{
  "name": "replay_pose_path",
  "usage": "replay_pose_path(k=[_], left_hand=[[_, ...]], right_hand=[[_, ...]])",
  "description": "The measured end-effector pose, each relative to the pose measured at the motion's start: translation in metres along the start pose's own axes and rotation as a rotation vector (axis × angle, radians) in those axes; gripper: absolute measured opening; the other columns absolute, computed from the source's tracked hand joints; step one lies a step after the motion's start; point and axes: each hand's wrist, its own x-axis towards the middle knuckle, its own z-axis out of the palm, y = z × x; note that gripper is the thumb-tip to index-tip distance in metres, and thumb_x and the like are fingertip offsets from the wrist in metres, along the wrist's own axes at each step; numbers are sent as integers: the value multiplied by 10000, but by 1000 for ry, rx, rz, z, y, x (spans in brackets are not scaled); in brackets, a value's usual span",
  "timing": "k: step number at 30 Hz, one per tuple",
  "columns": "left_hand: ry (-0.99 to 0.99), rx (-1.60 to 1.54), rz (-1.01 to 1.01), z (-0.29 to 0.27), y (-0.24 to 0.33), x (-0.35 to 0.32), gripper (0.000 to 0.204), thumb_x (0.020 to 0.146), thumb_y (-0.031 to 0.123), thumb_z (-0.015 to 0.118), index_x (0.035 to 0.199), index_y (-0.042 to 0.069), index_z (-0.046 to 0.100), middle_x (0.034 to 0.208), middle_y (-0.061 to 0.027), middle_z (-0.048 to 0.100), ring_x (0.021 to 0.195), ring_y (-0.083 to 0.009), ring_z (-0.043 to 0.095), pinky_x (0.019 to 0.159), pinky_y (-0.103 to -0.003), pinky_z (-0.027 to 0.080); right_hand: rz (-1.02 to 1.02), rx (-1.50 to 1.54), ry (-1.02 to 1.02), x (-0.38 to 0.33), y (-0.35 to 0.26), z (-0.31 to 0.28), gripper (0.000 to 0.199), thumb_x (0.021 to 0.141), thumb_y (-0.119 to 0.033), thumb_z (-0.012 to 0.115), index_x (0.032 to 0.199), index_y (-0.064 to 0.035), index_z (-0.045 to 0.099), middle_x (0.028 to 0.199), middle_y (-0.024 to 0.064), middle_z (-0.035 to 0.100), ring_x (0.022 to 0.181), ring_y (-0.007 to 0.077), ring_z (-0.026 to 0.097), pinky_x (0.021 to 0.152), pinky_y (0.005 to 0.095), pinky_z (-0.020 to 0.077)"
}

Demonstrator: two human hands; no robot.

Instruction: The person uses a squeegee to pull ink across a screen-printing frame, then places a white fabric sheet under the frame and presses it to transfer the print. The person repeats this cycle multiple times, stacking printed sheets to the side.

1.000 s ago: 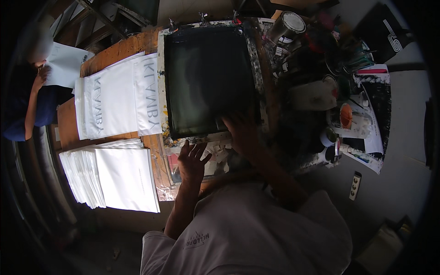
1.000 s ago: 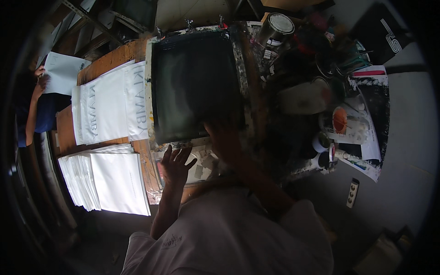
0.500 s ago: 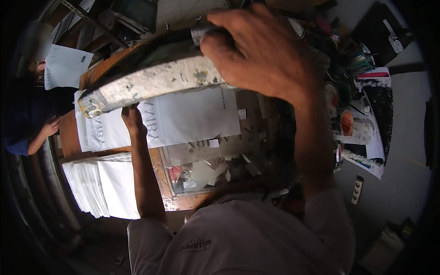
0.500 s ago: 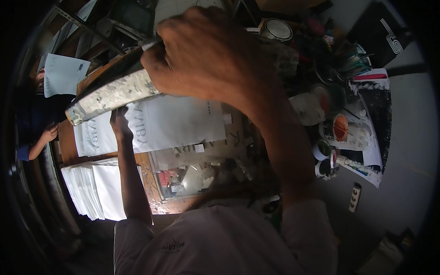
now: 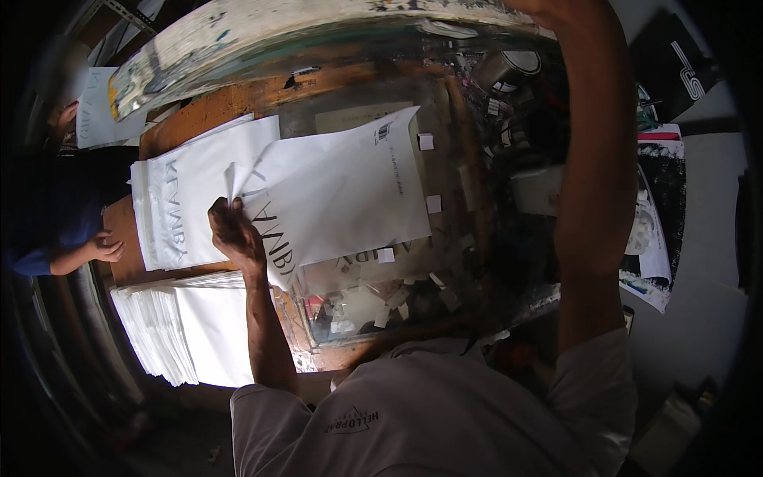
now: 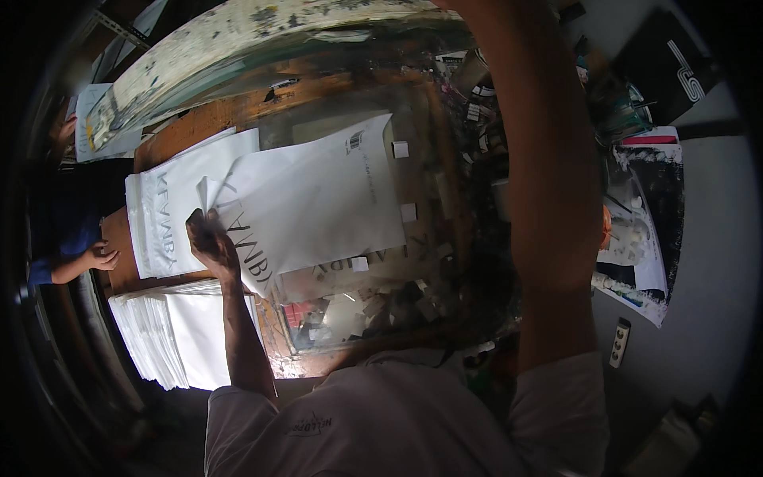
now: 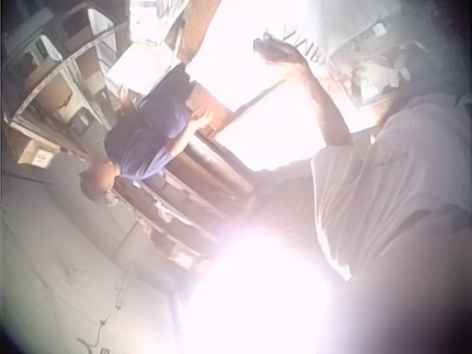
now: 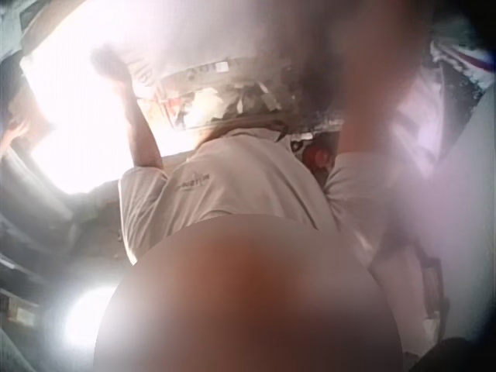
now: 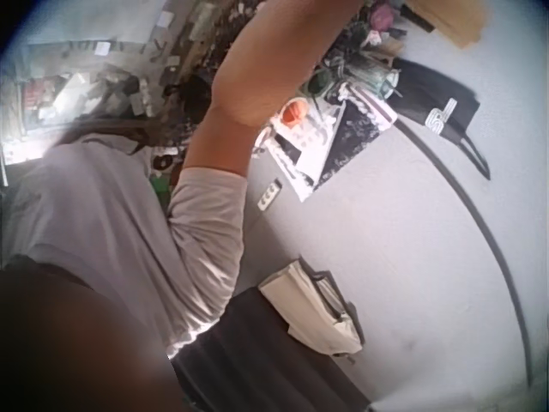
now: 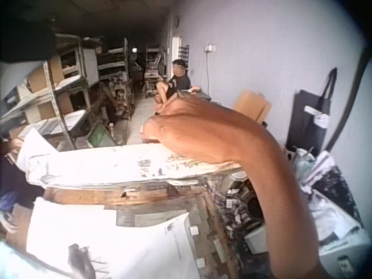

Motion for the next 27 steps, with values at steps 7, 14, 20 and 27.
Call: replay_pose_path(k=[7,14,20,27], left_hand=[[77,427,-298,-129,-202,29,360,883,294,748,1025,-27,665,903,-186,700,829,-355,677,757,-425,515],[365,956,52,-201,-189,57,567,910,280,705,1339,-45,526,1296,-256,588,1262,-395,520,1076,-497,389],[-416,-160,187,98,22,-51,273,819,147,778,1069,61,709,1147,-163,684,1102,-362,638,949,-423,506],[-430,204,-25,254,78,-18,802,601,532,892,1238,158,578,1210,-139,484,1205,-375,410,987,-557,292]], right_hand=[[-164,-71,100,21,28,14,445,957,-371,497,644,-71,594,580,19,481,559,155,426,561,378,352],[-75,-50,-5,12,1,22,443,953,-391,510,648,-86,614,566,15,494,518,144,430,523,384,343],[-104,43,52,1,15,15,436,924,-379,540,640,-55,607,541,14,480,497,146,395,511,396,324],[-59,98,-139,-10,14,8,455,941,-315,512,624,4,585,501,20,439,443,133,379,430,367,322]])
